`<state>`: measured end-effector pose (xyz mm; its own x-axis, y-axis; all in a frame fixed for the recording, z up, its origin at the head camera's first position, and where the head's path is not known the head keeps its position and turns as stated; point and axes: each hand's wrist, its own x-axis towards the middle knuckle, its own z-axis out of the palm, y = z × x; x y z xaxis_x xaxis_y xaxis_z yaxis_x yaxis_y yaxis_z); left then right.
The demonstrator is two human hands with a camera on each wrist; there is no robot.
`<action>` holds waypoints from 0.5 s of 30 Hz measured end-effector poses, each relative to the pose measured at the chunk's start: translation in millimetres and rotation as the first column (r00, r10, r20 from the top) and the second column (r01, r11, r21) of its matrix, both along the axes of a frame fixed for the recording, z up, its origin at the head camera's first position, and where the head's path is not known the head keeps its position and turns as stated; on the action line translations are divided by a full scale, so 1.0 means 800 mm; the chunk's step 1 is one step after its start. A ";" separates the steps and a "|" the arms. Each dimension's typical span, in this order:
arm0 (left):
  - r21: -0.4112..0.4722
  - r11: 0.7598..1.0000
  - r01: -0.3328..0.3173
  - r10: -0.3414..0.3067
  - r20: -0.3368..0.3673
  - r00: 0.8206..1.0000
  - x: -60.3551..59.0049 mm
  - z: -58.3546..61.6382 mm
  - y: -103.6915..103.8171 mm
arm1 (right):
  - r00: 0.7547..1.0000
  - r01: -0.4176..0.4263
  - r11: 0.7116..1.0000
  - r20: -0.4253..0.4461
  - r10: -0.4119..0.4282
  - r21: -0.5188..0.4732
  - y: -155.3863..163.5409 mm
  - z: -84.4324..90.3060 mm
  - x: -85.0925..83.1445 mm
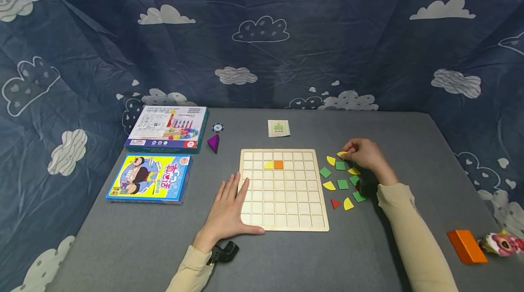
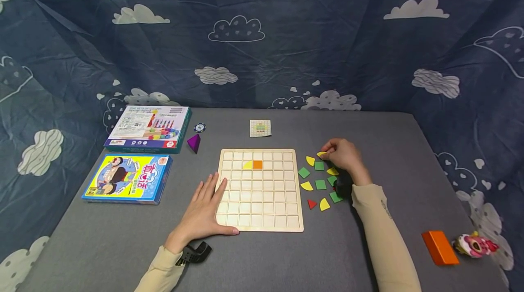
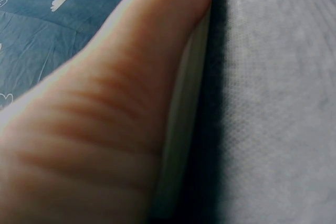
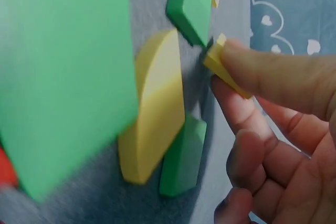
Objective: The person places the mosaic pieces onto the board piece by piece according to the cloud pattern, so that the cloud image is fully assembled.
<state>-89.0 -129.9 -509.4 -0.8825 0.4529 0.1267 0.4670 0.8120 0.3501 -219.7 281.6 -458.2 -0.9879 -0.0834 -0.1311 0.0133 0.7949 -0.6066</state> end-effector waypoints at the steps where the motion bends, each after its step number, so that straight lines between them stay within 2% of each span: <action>1: 0.001 1.000 0.002 -0.002 -0.003 1.000 0.000 0.000 0.000 | 1.000 -0.001 1.000 -0.007 0.001 -0.005 -0.002 0.000 0.002; 9: 0.000 1.000 -0.001 0.001 0.025 1.000 0.003 0.000 0.000 | 0.994 0.008 0.999 -0.109 -0.003 0.040 -0.035 0.008 0.026; 15: -0.004 1.000 0.000 0.000 0.021 1.000 0.001 0.001 0.001 | 0.985 -0.020 1.000 -0.173 0.019 -0.009 -0.066 0.013 0.040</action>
<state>-88.0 -129.1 -508.3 -0.8849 0.4534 0.1063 0.4596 0.8134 0.3565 -187.9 228.4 -448.1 -0.9937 -0.1033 0.0426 -0.1079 0.7876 -0.6066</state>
